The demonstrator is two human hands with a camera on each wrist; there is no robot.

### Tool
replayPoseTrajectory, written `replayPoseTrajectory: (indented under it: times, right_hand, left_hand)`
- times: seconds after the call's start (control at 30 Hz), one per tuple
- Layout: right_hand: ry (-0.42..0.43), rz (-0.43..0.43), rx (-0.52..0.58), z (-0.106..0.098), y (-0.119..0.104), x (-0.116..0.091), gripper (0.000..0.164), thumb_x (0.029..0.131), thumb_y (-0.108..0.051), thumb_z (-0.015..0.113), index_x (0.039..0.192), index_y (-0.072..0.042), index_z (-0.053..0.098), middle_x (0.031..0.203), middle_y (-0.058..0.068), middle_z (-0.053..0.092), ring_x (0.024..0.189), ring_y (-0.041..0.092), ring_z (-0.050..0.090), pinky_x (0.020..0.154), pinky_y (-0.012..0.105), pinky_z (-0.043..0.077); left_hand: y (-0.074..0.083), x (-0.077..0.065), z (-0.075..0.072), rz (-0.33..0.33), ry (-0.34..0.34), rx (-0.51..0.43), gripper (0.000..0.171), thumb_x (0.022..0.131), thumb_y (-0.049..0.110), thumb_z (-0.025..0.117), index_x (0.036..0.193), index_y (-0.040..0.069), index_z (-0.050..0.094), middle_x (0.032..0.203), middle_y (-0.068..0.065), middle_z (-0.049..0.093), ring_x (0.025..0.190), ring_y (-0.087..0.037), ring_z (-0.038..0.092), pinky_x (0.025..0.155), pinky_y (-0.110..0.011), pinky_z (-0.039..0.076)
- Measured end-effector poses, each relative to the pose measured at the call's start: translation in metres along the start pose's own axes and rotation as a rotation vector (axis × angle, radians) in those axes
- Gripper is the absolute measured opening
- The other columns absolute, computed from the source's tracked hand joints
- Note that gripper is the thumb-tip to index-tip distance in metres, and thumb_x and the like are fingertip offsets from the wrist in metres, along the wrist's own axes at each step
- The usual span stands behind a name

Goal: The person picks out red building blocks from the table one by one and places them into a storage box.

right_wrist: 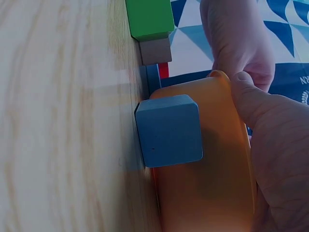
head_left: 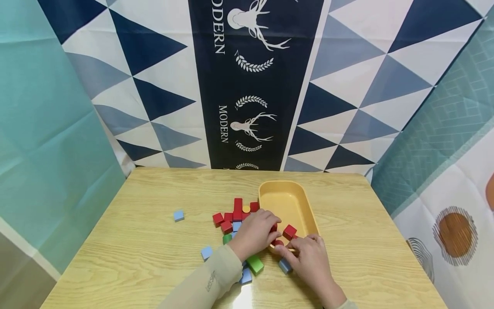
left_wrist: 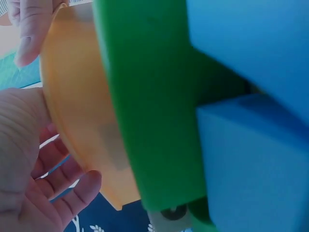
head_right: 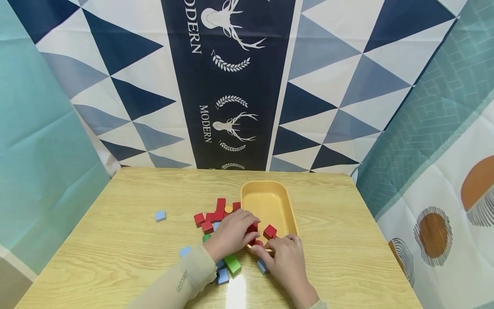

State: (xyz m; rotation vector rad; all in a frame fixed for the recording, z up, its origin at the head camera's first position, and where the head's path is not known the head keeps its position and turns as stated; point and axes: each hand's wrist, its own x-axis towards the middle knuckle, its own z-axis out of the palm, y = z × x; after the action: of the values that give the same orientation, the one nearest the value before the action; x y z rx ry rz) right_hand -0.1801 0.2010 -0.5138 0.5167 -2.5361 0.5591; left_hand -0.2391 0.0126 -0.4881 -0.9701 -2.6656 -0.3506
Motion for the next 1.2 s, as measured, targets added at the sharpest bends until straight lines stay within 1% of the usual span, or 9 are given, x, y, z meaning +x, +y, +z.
replayPoseTrajectory:
  times: [0.1,0.23,0.37,0.53,0.7,0.87,0.93,1.07,1.2]
  right_hand:
    - [-0.003,0.004,0.003,0.000,0.000,0.000,0.031,0.076,-0.049,0.080,0.062,-0.026,0.064,0.058,-0.019,0.052,0.059,0.007,0.047,0.084,0.048,0.038]
    - [-0.015,0.013,0.008,-0.001,-0.001,0.000,0.031,0.078,-0.050,0.079,0.063,-0.026,0.065,0.059,-0.020,0.052,0.057,0.004,0.044,0.084,0.048,0.038]
    - [-0.037,0.036,0.011,0.000,-0.003,0.000,0.031,0.079,-0.052,0.077,0.064,-0.027,0.067,0.060,-0.021,0.051,0.057,0.004,0.042,0.086,0.047,0.037]
    - [-0.051,0.055,0.012,0.000,-0.003,0.000,0.032,0.079,-0.053,0.077,0.064,-0.027,0.066,0.059,-0.022,0.049,0.057,0.006,0.042,0.086,0.047,0.036]
    - [-0.040,0.046,0.004,0.000,-0.003,0.000,0.031,0.078,-0.051,0.078,0.064,-0.027,0.065,0.057,-0.021,0.045,0.058,0.008,0.043,0.086,0.047,0.035]
    - [-0.038,0.039,0.001,0.000,-0.002,0.000,0.031,0.079,-0.051,0.077,0.064,-0.027,0.066,0.058,-0.022,0.046,0.059,0.008,0.043,0.087,0.047,0.035]
    - [-0.039,0.038,0.001,0.000,-0.002,0.000,0.031,0.080,-0.051,0.077,0.064,-0.027,0.065,0.058,-0.022,0.047,0.059,0.007,0.044,0.088,0.048,0.035]
    - [-0.040,0.041,0.002,0.000,-0.001,0.000,0.031,0.080,-0.052,0.077,0.063,-0.028,0.065,0.058,-0.022,0.047,0.058,0.006,0.043,0.088,0.048,0.035]
    - [-0.041,0.047,0.009,0.000,-0.002,0.000,0.031,0.080,-0.051,0.077,0.063,-0.028,0.064,0.058,-0.023,0.044,0.057,0.006,0.042,0.088,0.048,0.035]
  left_hand:
    - [-0.002,-0.005,-0.005,-0.003,0.011,-0.006,0.036,0.090,0.044,0.070,0.117,0.020,0.068,0.112,0.006,0.063,0.103,-0.010,0.048,0.094,-0.030,0.049]
    - [-0.014,-0.014,-0.013,-0.060,0.001,-0.028,0.040,0.092,0.045,0.067,0.121,0.018,0.066,0.118,0.004,0.061,0.110,-0.012,0.048,0.098,-0.034,0.048]
    - [-0.039,-0.027,-0.020,-0.160,-0.009,-0.057,0.046,0.092,0.044,0.067,0.126,0.013,0.063,0.124,-0.001,0.060,0.116,-0.017,0.048,0.102,-0.041,0.045]
    - [-0.074,-0.051,-0.025,-0.316,-0.031,-0.081,0.054,0.088,0.041,0.074,0.129,0.008,0.061,0.125,-0.008,0.059,0.115,-0.022,0.048,0.100,-0.043,0.047]
    - [-0.096,-0.074,-0.023,-0.419,-0.064,-0.121,0.061,0.086,0.045,0.075,0.130,0.006,0.060,0.127,-0.010,0.059,0.114,-0.023,0.051,0.097,-0.044,0.049]
    - [-0.107,-0.086,-0.019,-0.480,-0.091,-0.225,0.069,0.083,0.045,0.077,0.136,0.006,0.056,0.131,-0.011,0.056,0.116,-0.024,0.050,0.098,-0.046,0.049]
    - [-0.109,-0.088,-0.018,-0.491,-0.096,-0.253,0.071,0.082,0.043,0.079,0.138,0.007,0.054,0.133,-0.010,0.055,0.117,-0.024,0.049,0.099,-0.046,0.048]
    - [-0.113,-0.090,-0.018,-0.478,-0.092,-0.259,0.068,0.081,0.036,0.082,0.137,0.009,0.056,0.131,-0.009,0.056,0.116,-0.022,0.050,0.100,-0.045,0.047]
    - [-0.114,-0.090,-0.019,-0.446,-0.073,-0.242,0.058,0.081,0.029,0.083,0.131,0.011,0.061,0.121,-0.006,0.061,0.107,-0.018,0.055,0.095,-0.042,0.050]
